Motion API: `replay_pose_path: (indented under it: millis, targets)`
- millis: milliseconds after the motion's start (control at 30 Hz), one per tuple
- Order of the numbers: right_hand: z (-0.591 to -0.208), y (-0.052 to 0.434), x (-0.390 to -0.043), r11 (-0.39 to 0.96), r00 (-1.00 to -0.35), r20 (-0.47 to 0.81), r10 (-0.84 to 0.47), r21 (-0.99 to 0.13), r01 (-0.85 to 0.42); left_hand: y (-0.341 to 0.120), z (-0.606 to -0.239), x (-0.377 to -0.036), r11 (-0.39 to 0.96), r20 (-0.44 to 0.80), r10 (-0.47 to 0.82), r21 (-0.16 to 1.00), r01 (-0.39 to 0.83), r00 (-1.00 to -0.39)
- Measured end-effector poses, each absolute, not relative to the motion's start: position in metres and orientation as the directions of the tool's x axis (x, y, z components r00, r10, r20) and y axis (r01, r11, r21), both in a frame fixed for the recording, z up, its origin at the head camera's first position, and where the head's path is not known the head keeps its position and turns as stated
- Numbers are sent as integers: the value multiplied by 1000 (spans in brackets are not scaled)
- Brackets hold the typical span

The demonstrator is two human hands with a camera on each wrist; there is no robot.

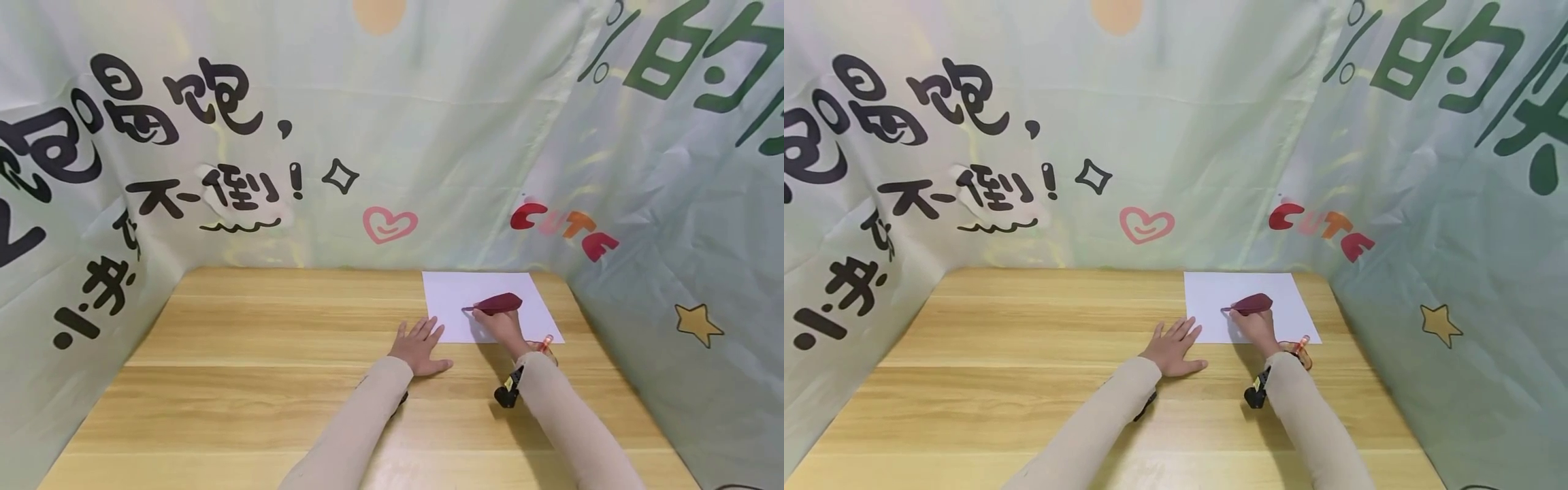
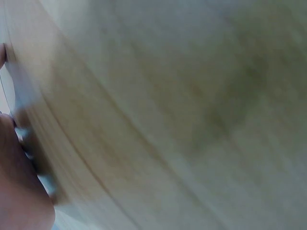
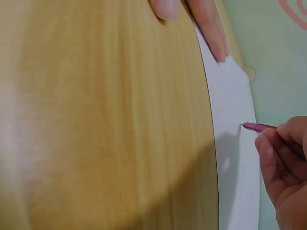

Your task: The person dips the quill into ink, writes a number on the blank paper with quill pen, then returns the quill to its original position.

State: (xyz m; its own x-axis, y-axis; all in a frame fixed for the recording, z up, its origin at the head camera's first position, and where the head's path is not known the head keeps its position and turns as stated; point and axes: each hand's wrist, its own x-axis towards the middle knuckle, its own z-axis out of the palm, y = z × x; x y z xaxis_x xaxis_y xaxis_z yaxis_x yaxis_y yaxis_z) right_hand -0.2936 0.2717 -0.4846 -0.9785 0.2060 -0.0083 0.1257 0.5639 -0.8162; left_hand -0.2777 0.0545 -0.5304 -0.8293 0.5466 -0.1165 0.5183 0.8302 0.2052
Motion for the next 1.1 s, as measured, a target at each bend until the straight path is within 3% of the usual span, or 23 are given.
replay_pose_path:
  millis: [433, 1100]
  targets:
    - [-481, 273, -268, 635, -990, 130, 50, -770, -69, 54, -527, -275, 827, -117, 548, 219, 517, -828]
    - [-468, 302, -237, 743, -997, 60, 52, -669, -2, 53, -533, -275, 816, -105, 559, 247, 523, -823]
